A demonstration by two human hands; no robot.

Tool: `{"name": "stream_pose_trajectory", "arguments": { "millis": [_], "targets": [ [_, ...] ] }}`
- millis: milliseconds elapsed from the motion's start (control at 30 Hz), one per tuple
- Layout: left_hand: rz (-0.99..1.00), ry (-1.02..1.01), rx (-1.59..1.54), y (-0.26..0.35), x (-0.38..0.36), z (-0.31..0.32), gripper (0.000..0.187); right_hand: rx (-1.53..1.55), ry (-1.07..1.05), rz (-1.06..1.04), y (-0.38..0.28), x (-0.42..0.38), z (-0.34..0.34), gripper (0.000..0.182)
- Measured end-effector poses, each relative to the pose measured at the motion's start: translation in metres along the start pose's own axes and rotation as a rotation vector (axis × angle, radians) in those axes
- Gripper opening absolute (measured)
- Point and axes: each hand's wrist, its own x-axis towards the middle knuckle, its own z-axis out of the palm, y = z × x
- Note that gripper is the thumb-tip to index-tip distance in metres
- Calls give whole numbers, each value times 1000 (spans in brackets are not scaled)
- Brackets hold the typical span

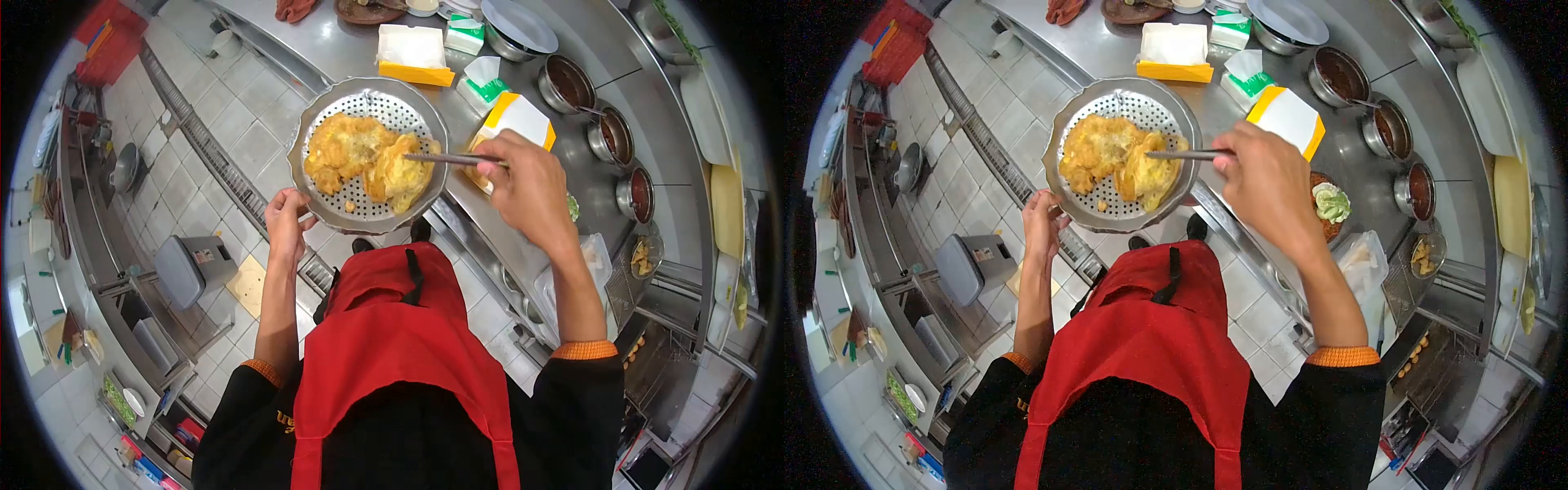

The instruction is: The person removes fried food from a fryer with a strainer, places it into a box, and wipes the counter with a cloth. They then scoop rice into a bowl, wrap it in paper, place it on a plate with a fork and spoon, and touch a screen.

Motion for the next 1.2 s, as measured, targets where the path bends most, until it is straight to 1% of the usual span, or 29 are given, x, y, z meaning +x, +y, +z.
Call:
{"name": "stream_pose_trajectory", "arguments": {
  "millis": [67,133,367,433,500,567,633,667,733,767,833,967,1033,1067,1133,1200],
  "targets": [
    [48,-13,-22,3,11,-2,11,25,2,-12,6,15,-2,11],
    [63,-15,-27,13,20,0,11,69,6,45,7,34,-6,13],
    [125,-53,-14,45,53,18,18,82,76,5,19,84,-22,20],
    [130,-70,-44,47,61,22,19,88,66,34,19,93,-29,22],
    [123,-77,-46,46,66,27,20,106,24,-22,27,102,-31,23],
    [118,-79,-53,46,70,28,21,142,-6,-5,31,104,-32,25],
    [129,-86,-50,45,73,27,21,235,-94,-54,39,105,-25,23],
    [130,-83,-55,45,72,26,21,233,-97,-59,41,104,-20,23],
    [131,-85,-45,43,72,25,19,113,-225,3,46,100,-5,22],
    [132,-83,-50,42,72,23,19,-1,-269,40,46,96,2,22],
    [141,-76,28,39,71,20,15,-165,-290,158,16,86,-4,23],
    [162,-28,95,31,68,15,14,-99,-266,185,8,92,3,24],
    [174,-19,100,30,61,13,14,-158,-198,137,8,99,13,26],
    [175,-17,96,30,59,13,14,-160,-198,133,12,104,20,26],
    [192,-39,71,29,52,12,13,-98,-167,27,20,111,38,26],
    [186,-56,71,29,48,12,11,-34,-183,48,22,113,56,26]
  ]
}}
